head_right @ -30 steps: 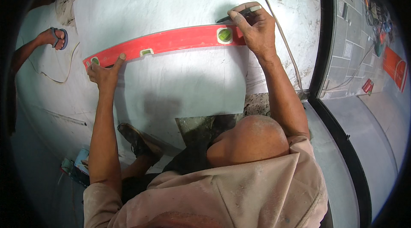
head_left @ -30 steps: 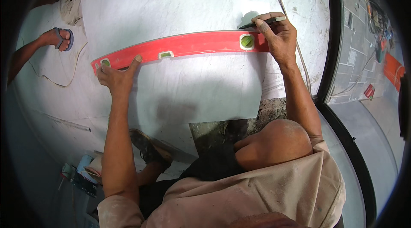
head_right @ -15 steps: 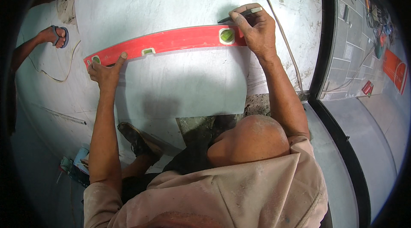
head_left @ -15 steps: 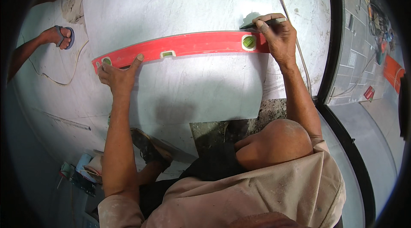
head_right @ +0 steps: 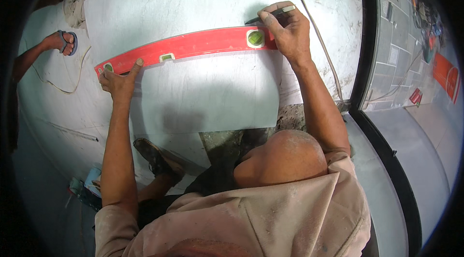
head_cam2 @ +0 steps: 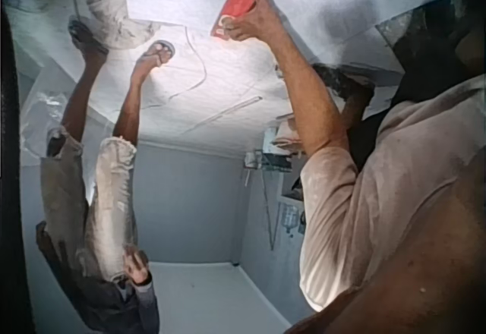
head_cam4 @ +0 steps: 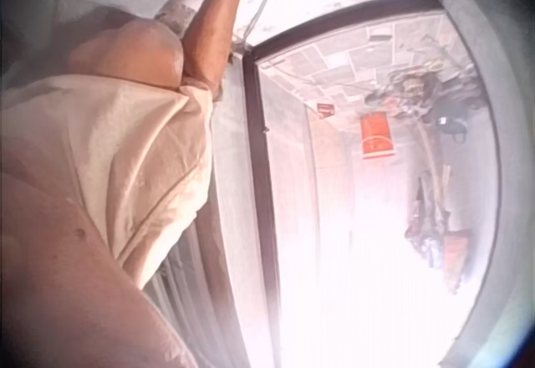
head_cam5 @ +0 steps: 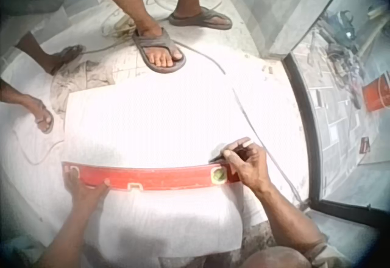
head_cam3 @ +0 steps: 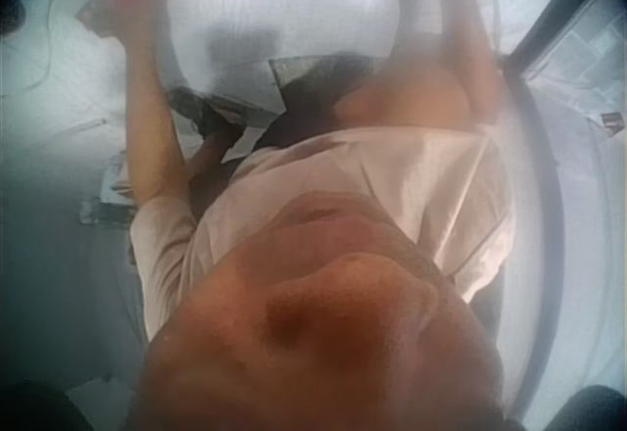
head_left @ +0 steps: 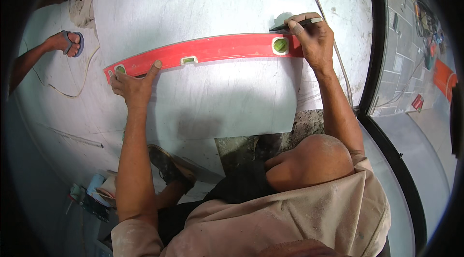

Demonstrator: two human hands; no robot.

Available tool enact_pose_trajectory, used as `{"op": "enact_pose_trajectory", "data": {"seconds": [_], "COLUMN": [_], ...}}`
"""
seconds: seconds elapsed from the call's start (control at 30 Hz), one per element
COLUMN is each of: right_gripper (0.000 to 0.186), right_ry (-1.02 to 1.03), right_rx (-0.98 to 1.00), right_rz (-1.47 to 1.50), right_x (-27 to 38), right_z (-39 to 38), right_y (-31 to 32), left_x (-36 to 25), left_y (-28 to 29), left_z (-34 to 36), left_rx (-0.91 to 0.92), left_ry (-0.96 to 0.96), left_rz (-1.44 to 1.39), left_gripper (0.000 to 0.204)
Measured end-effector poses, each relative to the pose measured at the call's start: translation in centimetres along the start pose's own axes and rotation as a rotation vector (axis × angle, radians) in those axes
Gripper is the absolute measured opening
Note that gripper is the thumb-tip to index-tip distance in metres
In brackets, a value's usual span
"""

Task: The person uses a level and a pencil to mark a floor tile, then measures the tile with a tape measure and picks it up.

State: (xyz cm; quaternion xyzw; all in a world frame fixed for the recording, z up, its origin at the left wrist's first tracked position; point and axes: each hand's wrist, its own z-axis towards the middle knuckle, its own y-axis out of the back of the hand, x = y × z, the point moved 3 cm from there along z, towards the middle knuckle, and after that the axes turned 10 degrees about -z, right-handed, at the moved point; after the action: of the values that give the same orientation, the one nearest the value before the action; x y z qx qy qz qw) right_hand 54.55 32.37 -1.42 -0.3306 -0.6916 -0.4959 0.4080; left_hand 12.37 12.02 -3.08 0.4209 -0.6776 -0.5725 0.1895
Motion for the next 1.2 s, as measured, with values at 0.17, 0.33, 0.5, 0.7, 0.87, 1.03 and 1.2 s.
{"op": "enact_pose_trajectory", "data": {"seconds": [0.17,0.33,0.5,0.7,0.87,1.03,1.2], "right_gripper": [0.022,0.028,0.025,0.024,0.016,0.041,0.059], "right_ry": [0.001,0.016,-0.059,-0.234,-0.385,-0.299,-0.427], "right_rx": [-0.207,-0.313,-0.39,-0.409,-0.169,0.521,0.736], "right_rz": [0.337,0.215,0.09,0.022,-0.236,-0.677,-0.488], "right_x": [0.3,1.4,3.8,7.5,9.3,18.5,28.2], "right_z": [-0.2,-2.4,-7.3,-14.1,-17.5,-17.3,-24.5], "right_y": [1.9,4.3,7.5,8.6,6.7,2.9,-1.7], "left_x": [0.5,-1.3,-5.0,-6.3,-7.6,-4.8,0.2], "left_y": [0.0,0.7,0.8,1.7,6.5,18.6,33.4], "left_z": [0.5,-1.0,-2.6,-0.3,-0.9,-5.5,-13.2], "left_rx": [-0.017,-0.047,-0.016,0.232,0.343,0.606,0.777], "left_ry": [-0.023,0.037,-0.456,-0.878,-1.225,-1.069,-0.73], "left_rz": [0.029,-0.048,0.149,0.421,0.218,0.063,-0.044], "left_gripper": [0.149,0.139,0.114,0.088,0.064,0.061,0.059]}}
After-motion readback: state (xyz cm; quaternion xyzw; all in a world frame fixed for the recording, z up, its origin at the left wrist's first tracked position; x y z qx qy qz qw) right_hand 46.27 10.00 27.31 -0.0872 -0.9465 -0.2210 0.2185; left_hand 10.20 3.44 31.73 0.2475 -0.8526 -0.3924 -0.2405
